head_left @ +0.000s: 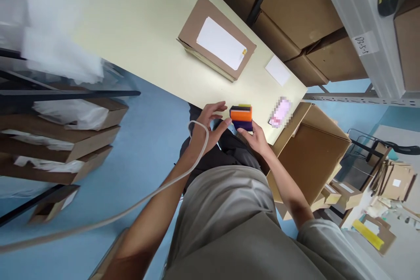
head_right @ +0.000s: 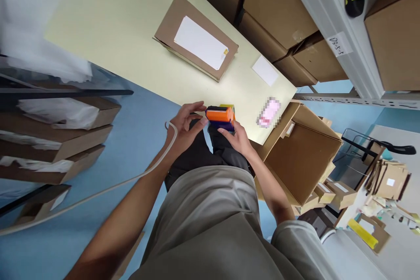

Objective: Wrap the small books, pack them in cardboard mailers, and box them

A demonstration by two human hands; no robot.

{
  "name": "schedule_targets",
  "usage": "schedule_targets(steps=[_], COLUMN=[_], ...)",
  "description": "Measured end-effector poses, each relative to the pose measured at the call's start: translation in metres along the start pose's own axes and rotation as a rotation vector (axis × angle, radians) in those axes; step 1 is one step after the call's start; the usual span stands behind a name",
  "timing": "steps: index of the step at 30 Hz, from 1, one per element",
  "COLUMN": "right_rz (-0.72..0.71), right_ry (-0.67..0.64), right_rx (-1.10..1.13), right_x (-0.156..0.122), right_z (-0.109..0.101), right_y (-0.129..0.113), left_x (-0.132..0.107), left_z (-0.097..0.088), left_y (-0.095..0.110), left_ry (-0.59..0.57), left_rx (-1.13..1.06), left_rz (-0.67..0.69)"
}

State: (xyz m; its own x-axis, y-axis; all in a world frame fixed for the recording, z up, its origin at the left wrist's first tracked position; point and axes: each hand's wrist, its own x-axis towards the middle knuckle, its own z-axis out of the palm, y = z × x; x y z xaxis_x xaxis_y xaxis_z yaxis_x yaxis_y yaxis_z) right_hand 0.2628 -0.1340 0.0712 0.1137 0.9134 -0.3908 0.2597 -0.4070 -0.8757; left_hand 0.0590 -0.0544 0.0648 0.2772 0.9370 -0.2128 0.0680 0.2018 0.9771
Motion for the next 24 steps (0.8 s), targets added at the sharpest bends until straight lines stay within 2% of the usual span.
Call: schedule_targets(steps=[4, 7, 14, 19, 24], right_rz=[-0.136, -0.215, -0.246, -0.183, -0.072], right_ry=[-0.058, -0.135, -0.362, -0.385, -0.333], right_rx=[-0.201, -0.326, -0.52, -0.584, -0.6], right_x=[-0.005, -0.004, -0.001, 0.005, 0.012], right_z=[-0.016, -0.032, -0.061, -0.064, -0.053], right_y=[0.005, 0.004, -0.005, -0.003, 0.001], left_x=[0.021, 0.032, 0.039, 0.04, 0.036], left_z=[-0.006, -0.011, -0.017, -0.015, -0.006], left_y=[0.01, 0.012, 0.005, -0.007, -0.034], left_ry=[-0.128, -0.243, -0.326, -0.29, -0.199], left_rx=[-0.11, -0.099, 0.077, 0.135, 0.15], left_rz=[-0.102, -0.149, -0.165, -0.123, -0.156])
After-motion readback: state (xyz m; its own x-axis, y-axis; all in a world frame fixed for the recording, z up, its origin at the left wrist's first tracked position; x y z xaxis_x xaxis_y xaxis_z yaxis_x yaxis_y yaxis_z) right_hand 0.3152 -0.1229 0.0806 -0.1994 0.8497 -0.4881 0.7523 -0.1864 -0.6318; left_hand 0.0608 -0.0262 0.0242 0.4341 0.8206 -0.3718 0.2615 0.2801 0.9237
